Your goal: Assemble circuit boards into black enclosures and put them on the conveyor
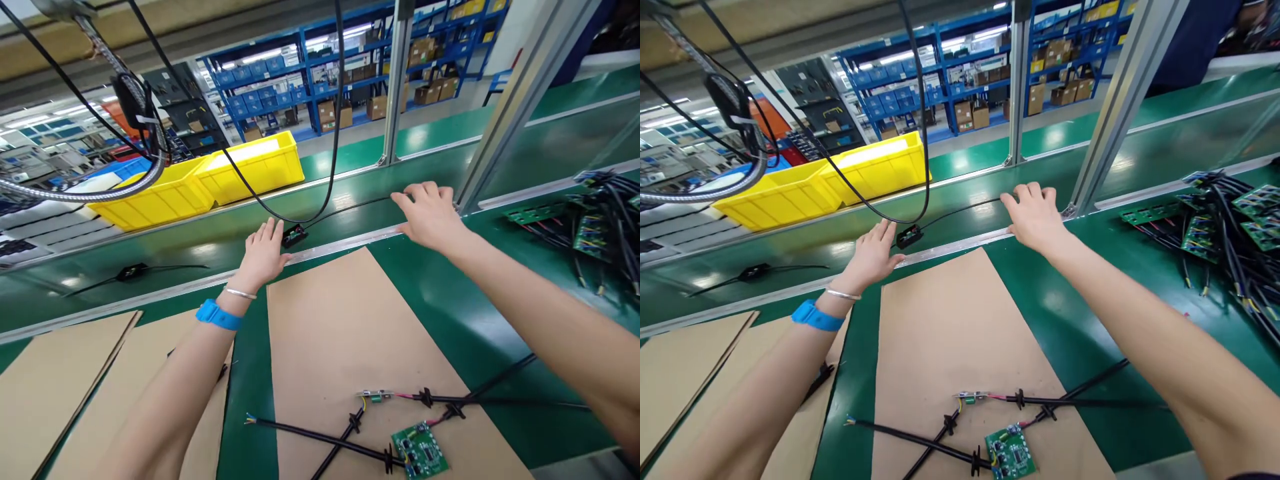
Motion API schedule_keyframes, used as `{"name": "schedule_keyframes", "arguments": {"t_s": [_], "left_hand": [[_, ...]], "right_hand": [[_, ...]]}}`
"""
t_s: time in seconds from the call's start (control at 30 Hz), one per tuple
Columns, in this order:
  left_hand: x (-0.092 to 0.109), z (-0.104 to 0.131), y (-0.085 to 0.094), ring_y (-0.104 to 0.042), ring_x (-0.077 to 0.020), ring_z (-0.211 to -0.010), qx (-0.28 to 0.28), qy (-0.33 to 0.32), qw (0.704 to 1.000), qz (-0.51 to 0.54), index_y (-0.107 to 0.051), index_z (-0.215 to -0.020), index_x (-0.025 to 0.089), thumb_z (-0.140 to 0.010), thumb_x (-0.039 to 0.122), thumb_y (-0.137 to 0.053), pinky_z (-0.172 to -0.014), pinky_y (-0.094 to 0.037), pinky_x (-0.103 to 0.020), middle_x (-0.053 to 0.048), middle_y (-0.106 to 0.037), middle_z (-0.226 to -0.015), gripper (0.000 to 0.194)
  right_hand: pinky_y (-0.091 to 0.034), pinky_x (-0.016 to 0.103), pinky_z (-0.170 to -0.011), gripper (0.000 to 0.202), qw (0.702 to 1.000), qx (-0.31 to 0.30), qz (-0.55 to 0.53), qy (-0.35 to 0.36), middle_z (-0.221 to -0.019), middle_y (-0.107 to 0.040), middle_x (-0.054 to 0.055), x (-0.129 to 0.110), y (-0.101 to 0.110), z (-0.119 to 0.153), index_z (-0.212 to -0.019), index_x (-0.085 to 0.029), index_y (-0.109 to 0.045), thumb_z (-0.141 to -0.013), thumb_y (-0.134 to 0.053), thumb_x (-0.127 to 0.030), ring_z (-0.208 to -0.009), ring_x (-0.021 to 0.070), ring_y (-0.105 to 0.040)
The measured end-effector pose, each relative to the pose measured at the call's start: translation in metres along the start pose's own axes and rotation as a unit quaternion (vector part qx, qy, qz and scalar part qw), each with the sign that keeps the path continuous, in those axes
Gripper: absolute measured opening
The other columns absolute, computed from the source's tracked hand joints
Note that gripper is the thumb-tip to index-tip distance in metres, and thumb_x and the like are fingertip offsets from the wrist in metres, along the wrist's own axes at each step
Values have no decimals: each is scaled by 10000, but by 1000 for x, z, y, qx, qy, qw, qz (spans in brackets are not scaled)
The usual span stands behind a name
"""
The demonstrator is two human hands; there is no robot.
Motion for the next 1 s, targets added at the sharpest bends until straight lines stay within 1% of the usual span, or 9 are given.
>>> {"name": "schedule_keyframes", "arguments": {"t_s": [0.07, 0.13, 0.27, 0.37, 0.47, 0.6, 0.77, 0.87, 1.0], "left_hand": [[-4, 12, -13, -304, -409, -1383, -3, 13, 1000, -8, -324, -1449, 118, -889, 299, -555, -1074, -262, -585, -224, -260, -1542, 632], [-7, 48, -20, -352, -373, -1365, -18, 12, 1000, -8, -394, -1415, 178, -909, 327, -521, -1069, -286, -559, -174, -293, -1543, 542], [-25, 147, -9, -339, -341, -1382, -99, 19, 995, 15, -388, -1417, 251, -907, 444, -506, -1067, -313, -552, -124, -314, -1542, 558], [-46, 210, 4, -261, -364, -1413, -151, 84, 985, 22, -280, -1476, 269, -844, 507, -581, -1068, -324, -561, -122, -266, -1559, 739], [-59, 242, 9, -346, -369, -1357, -131, 153, 979, 21, -369, -1434, 230, -838, 481, -591, -1044, -362, -555, -147, -350, -1497, 684], [-58, 245, 6, -486, -344, -1225, -92, 163, 982, 29, -624, -1179, 237, -907, 410, -518, -984, -407, -557, -112, -562, -1270, 339], [-36, 232, 10, -533, -299, -1158, -86, 115, 988, 55, -673, -1072, 235, -911, 348, -535, -958, -449, -491, -98, -588, -1211, 240], [-3, 215, 15, -517, -270, -1178, -64, 74, 990, 100, -651, -1089, 223, -930, 312, -516, -982, -439, -456, -103, -557, -1264, 226], [58, 174, 6, -500, -244, -1183, -75, -47, 975, 203, -638, -1098, 249, -914, 293, -571, -1008, -400, -430, -82, -543, -1268, 201]], "right_hand": [[-355, 519, -865, 472, 998, -51, -37, 29, -1249, -493, 224, -10, 0, 22, -1263, -90, -529, -837, -654, -251, -1156, 408, -398], [-393, 482, -847, 353, 974, -137, -140, 113, -1170, -544, 174, -33, 8, 58, -1154, -137, -603, -844, -653, -299, -1103, 365, -445], [-462, 381, -807, 259, 850, -322, -373, 187, -980, -601, 69, -86, 34, 130, -980, -212, -631, -857, -653, -439, -973, 261, -533], [-480, 376, -773, 119, 830, -348, -401, 170, -938, -606, 62, -110, 35, 158, -909, -209, -616, -819, -675, -262, -921, 258, -561], [-484, 352, -704, 101, 830, -324, -413, 189, -899, -616, 64, -120, 22, 166, -890, -220, -621, -862, -548, -156, -831, 238, -590], [-477, 327, -647, 127, 815, -325, -434, 205, -857, -617, 54, -117, 11, 164, -883, -240, -624, -898, -506, -194, -778, 224, -606], [-464, 351, -690, 96, 798, -366, -442, 183, -878, -607, 49, -113, 12, 165, -849, -224, -605, -886, -521, -200, -821, 229, -591], [-446, 357, -716, 81, 800, -384, -428, 174, -886, -598, 47, -114, 13, 165, -835, -213, -589, -885, -526, -215, -838, 229, -575], [-423, 338, -717, 42, 803, -388, -422, 161, -885, -587, 41, -114, 18, 162, -824, -204, -572, -856, -552, -224, -826, 219, -555]]}}
Point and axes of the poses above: each hand's wrist, its own z-axis away from the middle knuckle, its own y-axis out of the back of the hand, x = y × z, the point moved 1 cm from there along -z, towards the middle knuckle
